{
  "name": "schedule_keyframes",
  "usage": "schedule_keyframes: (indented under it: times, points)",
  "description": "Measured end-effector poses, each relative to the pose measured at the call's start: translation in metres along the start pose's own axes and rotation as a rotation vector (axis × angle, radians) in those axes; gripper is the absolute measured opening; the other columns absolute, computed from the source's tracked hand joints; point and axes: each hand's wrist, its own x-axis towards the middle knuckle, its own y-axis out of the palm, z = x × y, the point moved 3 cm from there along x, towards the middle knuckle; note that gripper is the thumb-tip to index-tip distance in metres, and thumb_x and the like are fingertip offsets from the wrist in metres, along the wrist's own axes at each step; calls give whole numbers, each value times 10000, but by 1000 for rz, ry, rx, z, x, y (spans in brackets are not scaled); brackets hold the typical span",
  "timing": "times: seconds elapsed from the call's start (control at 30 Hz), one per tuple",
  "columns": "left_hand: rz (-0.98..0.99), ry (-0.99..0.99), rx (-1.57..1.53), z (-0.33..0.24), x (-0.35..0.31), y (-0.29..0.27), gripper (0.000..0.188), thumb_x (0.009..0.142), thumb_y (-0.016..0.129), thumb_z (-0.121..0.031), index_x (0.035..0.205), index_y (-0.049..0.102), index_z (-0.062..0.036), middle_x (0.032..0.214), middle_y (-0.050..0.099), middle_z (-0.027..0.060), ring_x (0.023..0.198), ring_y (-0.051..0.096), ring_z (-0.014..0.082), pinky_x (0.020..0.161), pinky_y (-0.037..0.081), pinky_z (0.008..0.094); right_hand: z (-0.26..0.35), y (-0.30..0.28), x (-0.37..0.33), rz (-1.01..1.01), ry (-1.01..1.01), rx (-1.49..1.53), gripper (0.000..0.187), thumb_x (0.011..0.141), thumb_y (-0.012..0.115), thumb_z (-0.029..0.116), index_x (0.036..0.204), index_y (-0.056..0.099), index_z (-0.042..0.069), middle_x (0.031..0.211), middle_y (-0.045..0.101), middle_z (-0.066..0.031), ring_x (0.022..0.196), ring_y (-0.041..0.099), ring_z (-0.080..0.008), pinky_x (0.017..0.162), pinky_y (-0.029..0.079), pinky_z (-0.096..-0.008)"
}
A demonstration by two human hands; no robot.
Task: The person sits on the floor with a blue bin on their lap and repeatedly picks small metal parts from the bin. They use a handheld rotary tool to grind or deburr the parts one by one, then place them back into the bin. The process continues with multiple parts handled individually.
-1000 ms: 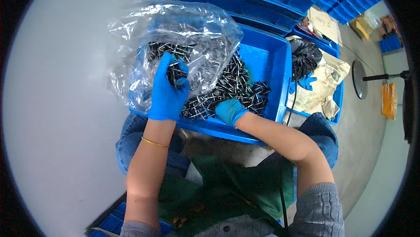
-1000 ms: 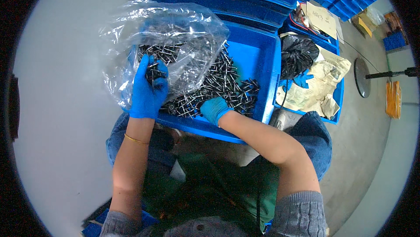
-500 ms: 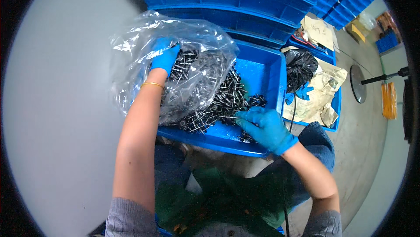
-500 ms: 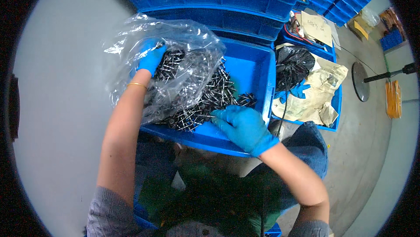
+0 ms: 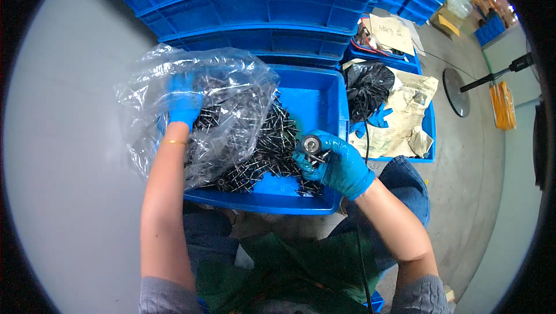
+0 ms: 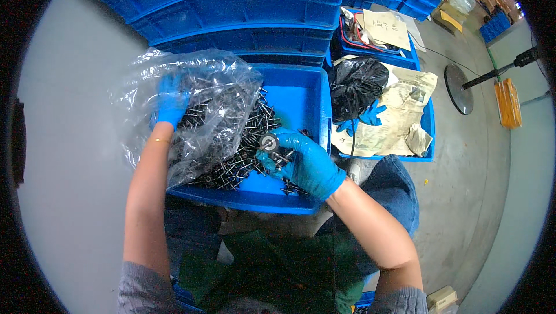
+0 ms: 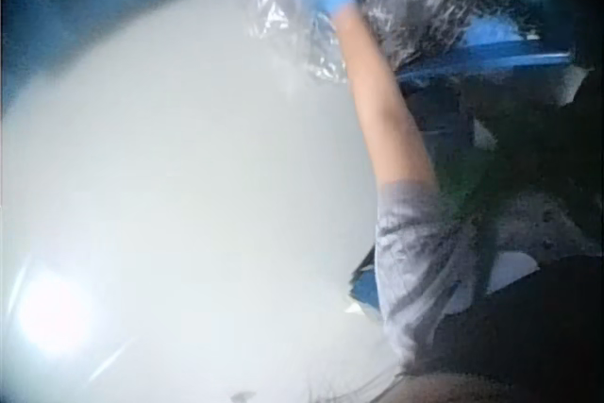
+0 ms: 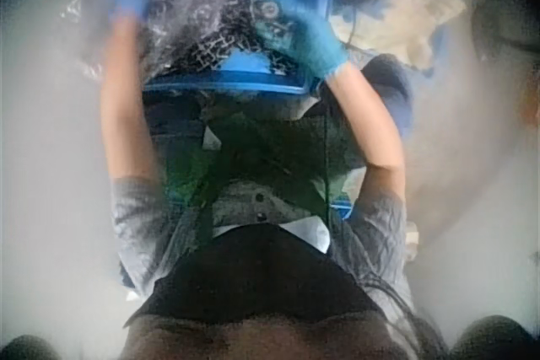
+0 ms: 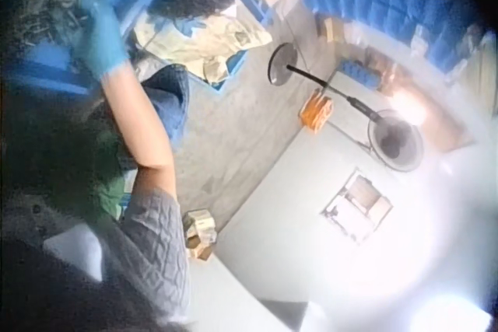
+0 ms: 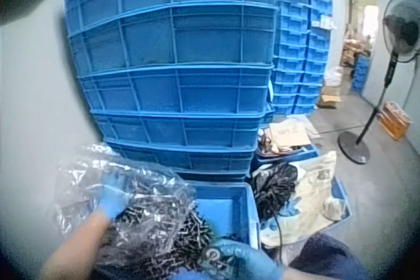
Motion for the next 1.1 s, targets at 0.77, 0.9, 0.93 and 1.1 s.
schedule_keyframes:
  times: [0.77,0.9,0.93,1.1]
  points:
    - [582,-382,-1542,-170,-77,-168,212,774,477,-25,968,565,-25,824,547,18,732,486,71,650,408,204,-39,-2,5,60,267,-7,235,799,441,197,947,522,33,849,566,-81,715,561,-168,607,486,-302]
    - [665,-469,-1522,-171,-83,-162,175,751,515,-10,915,576,-18,811,558,19,717,504,74,628,416,204,-46,-9,7,59,243,-124,255,807,424,196,982,520,37,838,571,-71,721,563,-154,594,480,-287]
    - [649,-417,-1507,-172,-80,-163,176,744,527,-5,912,576,-18,802,558,19,716,509,75,625,417,202,-48,-16,8,113,251,-111,262,809,420,198,991,520,39,837,572,-70,722,563,-150,592,478,-284]
    - [653,-309,-1534,-170,-79,-167,259,705,552,41,957,555,-20,837,539,36,791,522,99,674,435,216,-45,-7,7,180,276,-8,279,814,395,193,1016,514,40,844,574,-70,701,560,-145,565,476,-270]
